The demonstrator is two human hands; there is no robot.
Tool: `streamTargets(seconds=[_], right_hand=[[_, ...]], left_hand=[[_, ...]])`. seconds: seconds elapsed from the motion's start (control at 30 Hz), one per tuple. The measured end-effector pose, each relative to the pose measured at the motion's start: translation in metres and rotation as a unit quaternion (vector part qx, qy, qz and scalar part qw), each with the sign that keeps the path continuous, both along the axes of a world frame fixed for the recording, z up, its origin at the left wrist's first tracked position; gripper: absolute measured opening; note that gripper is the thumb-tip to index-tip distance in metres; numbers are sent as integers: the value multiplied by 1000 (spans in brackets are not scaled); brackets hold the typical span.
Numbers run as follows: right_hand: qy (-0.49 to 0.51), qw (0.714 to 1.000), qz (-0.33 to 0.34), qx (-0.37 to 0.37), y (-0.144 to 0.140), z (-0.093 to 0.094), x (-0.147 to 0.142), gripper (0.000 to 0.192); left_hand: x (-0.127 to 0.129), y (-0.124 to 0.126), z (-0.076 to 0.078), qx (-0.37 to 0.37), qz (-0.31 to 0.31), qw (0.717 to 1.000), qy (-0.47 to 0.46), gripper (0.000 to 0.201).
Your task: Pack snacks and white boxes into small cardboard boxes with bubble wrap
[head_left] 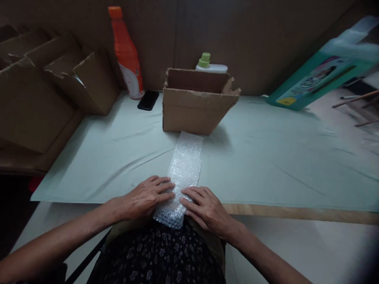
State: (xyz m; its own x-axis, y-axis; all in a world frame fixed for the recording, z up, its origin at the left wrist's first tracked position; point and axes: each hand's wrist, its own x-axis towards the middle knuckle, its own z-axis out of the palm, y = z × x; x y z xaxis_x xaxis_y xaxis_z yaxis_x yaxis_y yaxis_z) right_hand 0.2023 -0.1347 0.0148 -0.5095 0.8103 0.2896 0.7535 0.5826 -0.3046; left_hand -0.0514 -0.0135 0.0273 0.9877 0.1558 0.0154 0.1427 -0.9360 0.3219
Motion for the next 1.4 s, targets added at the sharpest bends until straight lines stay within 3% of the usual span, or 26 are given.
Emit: streamTargets(seconds=[0.13,0.23,0.33,0.43,0.57,0.67,0.77,0.93,1.13,1.27,1.4], right_hand=[[129,990,-56,1,7,-9,1,20],[256,952,-136,-99,17,-4,1,22],[328,904,-185,-203,26,2,4,21],[363,886,-214,-194,21,5,10,33],[285,926,-247,4,-9,10,10,27],[194,963,-170,83,-32,12,-3,24],[117,980,-135,82,-35,8,-15,22],[28,981,-168,97,-11,-7,-15,26],[-3,983,-167,71,6,-5,-11,20],[-14,985,-164,42,7,0,-10,22],[-28,984,-170,39,12,1,-9,22]], left_hand=[[4,17,5,-51,-23,998,11,53],[9,18,8,-102,1,995,-20,51],[20,13,2,-155,84,980,-87,28],[30,6,-7,-180,188,956,-135,19],[36,4,-10,-222,265,928,-137,16],[38,5,-10,-246,288,913,-152,30],[41,5,-8,-242,295,911,-156,41],[44,3,-2,-227,286,924,-115,53],[52,4,-16,-166,311,928,-120,65],[57,7,-22,-66,337,932,-115,68],[47,6,-18,21,313,925,-212,68]])
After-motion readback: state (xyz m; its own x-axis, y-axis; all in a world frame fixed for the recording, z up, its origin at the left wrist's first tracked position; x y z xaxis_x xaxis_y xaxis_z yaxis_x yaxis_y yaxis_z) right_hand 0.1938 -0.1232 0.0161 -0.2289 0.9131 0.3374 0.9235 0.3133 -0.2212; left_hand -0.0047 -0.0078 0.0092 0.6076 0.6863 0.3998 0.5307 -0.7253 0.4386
